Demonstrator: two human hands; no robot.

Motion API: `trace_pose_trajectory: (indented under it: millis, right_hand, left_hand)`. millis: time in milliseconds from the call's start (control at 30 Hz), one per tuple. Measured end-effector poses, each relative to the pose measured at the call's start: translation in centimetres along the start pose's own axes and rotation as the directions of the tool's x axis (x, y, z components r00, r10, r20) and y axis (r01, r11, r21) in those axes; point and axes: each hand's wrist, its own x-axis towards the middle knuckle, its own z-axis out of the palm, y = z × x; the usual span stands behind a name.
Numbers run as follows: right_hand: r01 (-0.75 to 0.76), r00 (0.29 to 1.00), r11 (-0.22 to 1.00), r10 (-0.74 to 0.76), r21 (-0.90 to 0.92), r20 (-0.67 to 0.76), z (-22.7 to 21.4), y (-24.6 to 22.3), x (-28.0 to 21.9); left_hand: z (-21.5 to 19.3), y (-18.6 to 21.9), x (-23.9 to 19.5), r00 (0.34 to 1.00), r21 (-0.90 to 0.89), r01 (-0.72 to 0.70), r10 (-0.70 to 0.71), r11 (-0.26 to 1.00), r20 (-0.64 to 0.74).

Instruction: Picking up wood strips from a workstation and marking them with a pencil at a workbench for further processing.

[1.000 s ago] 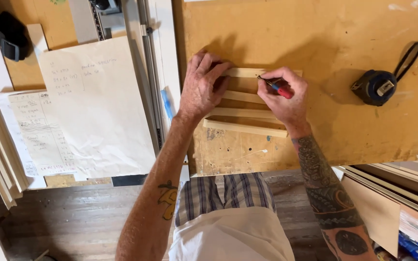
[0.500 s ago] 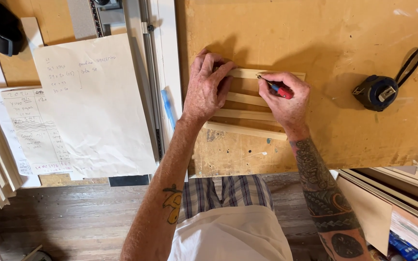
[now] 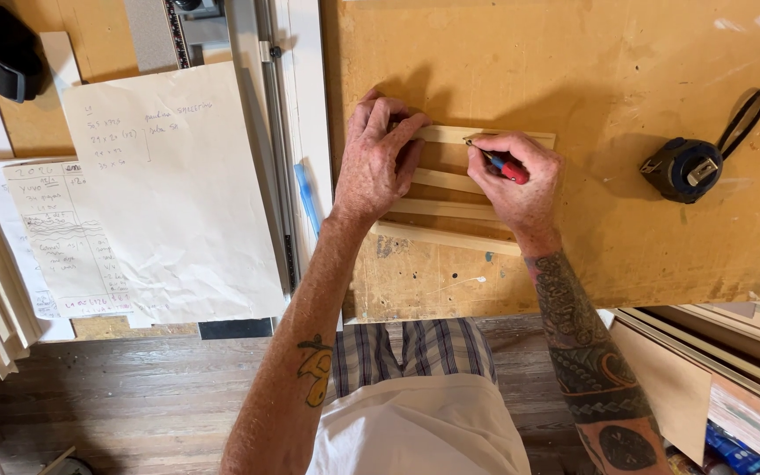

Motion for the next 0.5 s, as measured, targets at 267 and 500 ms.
trace_pose_trajectory:
  millis: [267,500]
  right_hand:
    - [-0.009,1.0,1.0,0.009,0.01,-0.029,0.0,0.1,0.0]
    - [-0.014,1.0,0.998,0.016,0.068,-0.026,-1.9,2.2,-2.1]
  left_hand:
    - [-0.1,-0.2,0.1,1.0,0.009,-0.002,0.002,1.0,0.001]
    - [-0.7,0.7,0.0,1.0,0.001,0.018,-0.018,1.0,-0.003]
